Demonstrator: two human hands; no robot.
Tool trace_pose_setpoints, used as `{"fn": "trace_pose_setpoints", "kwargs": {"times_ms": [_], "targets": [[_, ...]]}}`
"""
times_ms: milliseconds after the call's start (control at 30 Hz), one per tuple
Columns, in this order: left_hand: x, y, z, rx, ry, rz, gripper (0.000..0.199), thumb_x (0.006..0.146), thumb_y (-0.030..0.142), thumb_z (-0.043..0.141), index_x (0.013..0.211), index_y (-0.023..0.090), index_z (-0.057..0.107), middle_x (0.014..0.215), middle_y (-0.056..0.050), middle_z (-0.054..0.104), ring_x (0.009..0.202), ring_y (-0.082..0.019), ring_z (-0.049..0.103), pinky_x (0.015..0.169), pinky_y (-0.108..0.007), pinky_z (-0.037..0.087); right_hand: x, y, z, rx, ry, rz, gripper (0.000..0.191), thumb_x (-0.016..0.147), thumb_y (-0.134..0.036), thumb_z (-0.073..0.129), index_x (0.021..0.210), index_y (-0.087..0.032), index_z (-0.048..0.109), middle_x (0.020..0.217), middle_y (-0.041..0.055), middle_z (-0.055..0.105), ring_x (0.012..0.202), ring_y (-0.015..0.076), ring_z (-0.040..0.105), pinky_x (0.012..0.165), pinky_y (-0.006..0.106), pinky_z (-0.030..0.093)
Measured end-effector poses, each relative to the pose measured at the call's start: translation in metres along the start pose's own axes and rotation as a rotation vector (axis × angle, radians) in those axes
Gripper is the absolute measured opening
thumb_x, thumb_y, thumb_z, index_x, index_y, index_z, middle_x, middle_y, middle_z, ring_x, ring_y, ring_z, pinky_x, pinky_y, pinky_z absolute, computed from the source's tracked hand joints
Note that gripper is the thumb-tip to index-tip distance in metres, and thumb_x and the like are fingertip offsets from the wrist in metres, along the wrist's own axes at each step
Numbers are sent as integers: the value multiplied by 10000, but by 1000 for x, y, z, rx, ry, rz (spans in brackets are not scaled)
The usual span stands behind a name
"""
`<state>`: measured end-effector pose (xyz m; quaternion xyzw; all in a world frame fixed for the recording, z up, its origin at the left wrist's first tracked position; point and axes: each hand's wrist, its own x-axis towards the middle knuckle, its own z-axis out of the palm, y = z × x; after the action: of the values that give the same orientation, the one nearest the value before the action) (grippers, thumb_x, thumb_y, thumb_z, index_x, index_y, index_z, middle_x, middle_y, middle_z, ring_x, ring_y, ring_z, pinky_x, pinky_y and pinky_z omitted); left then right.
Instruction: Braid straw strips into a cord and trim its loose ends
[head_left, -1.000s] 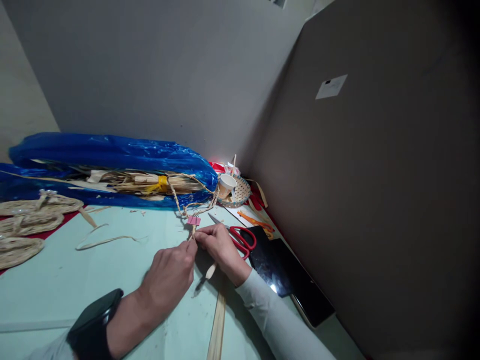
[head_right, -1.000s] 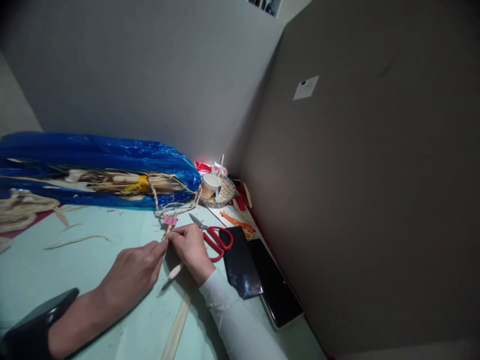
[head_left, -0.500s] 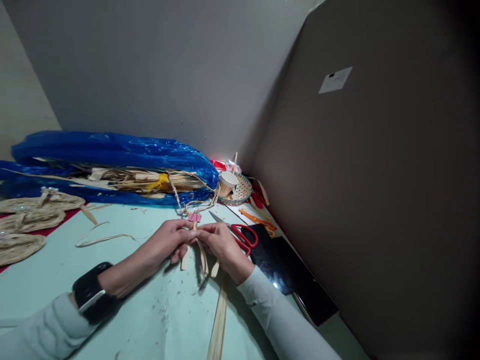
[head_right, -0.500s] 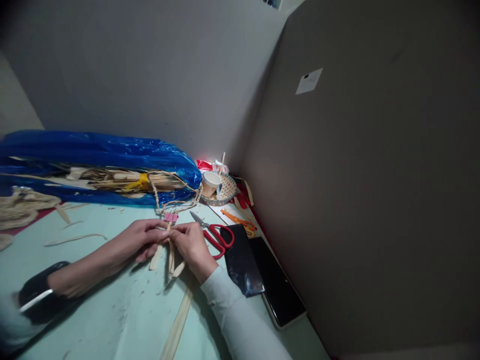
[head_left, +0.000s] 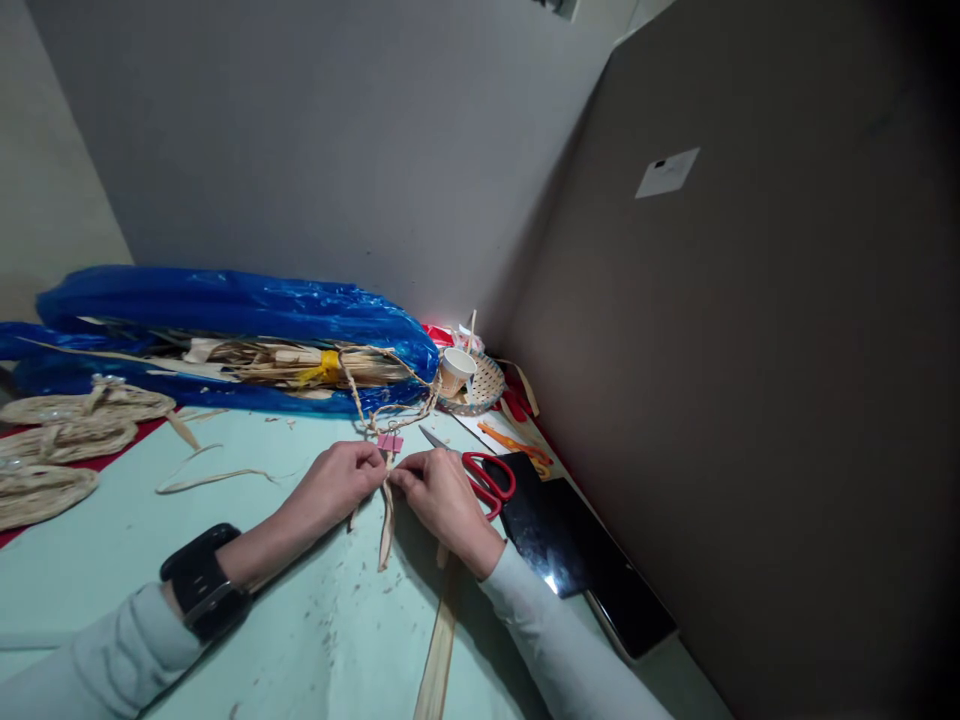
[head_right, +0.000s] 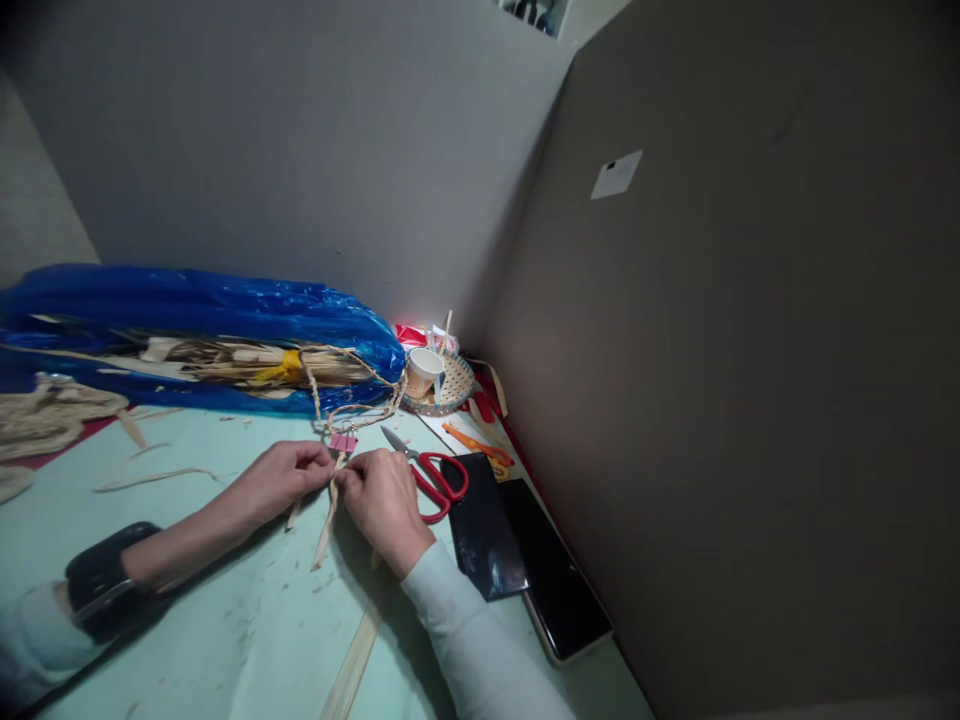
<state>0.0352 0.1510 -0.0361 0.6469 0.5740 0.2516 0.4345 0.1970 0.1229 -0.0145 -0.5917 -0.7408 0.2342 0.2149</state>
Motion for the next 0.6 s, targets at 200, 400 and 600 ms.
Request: {"fn": "trace_pose_setpoints", "kwargs": {"times_ms": [200,400,600], "targets": [[2,-1,3,21,28,33,305,921,360,668,1169,183,652,1195,-64,694,986,-254,695,820,-446,601,-5,-9,1,-208,87,-28,239,982,-297,589,814,-150,672,791,25,687,682,143,620,644,278,469],[2,0,4,-15,38,13,325,918,354,673,1195,187,642,1235,-72,681,1012,-262,688,834,-455,598,-16,-26,11,-406,124,-105,213,953,-96,498,970,-122,709,955,139,712,820,232,662,565,323,295],[-4,-3,7,-174,-10,-25,312,929,358,660,1189,187,640,1195,-73,694,957,-234,700,795,-430,607,-22,-29,15,-496,74,-198,241,942,-51,476,1034,-111,691,969,152,692,885,263,658,594,320,367]]}}
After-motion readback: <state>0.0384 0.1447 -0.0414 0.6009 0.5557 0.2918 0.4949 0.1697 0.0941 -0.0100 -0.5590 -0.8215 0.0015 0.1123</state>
